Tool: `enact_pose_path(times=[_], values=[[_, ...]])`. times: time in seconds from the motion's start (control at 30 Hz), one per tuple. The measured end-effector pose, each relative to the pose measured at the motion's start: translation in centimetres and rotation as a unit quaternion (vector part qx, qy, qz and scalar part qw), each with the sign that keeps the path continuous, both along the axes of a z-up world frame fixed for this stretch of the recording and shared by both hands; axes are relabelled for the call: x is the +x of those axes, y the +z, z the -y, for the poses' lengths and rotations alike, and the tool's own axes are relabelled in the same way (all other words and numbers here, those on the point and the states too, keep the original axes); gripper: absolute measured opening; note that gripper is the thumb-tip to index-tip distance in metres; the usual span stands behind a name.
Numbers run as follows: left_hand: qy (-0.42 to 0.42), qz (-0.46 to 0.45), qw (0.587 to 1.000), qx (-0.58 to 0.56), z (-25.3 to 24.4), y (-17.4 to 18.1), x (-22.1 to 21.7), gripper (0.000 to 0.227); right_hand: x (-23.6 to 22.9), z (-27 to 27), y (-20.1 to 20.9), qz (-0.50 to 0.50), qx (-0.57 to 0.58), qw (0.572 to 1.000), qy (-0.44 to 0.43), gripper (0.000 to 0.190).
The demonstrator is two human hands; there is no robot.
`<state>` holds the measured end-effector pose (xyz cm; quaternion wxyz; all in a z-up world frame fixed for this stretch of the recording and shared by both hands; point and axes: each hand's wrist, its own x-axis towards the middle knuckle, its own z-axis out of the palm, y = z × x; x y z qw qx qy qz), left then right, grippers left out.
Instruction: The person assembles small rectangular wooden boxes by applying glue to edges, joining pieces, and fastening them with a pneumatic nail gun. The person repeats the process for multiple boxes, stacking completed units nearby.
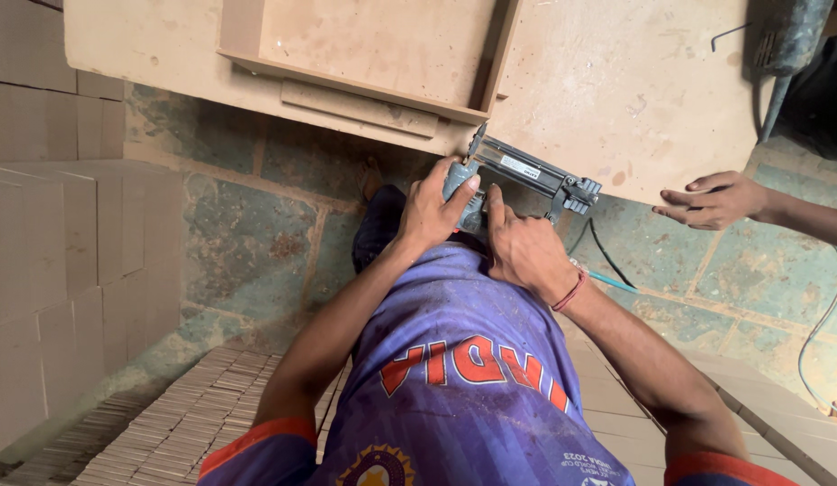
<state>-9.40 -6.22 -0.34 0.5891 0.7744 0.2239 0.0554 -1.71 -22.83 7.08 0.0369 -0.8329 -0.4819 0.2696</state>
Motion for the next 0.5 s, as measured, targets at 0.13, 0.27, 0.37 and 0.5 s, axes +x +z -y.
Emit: enact_pose_path(times=[0.13, 0.27, 0.37, 0.5], values=[[0.000, 0.018, 1.000, 0.014, -0.1, 1.2, 0.1, 0.055, 0.0, 0.1, 0.7, 0.008, 0.016, 1.000, -0.001, 0.115], [-0.002, -0.003, 1.000, 0.001, -0.2, 1.9, 0.2, 0.055, 0.0, 0.0, 0.9, 0.016, 0.022, 1.000, -0.001, 0.111], [0.000, 0.014, 1.000, 0.016, -0.2, 2.0, 0.2, 0.055, 0.0, 0.2, 0.7, 0.015, 0.020, 1.000, -0.005, 0.111], [0.007, 0.015, 1.000, 0.016, -0.1, 2.1, 0.0, 0.056, -0.2, 0.3, 0.5, 0.016, 0.028, 0.999, -0.014, 0.100]])
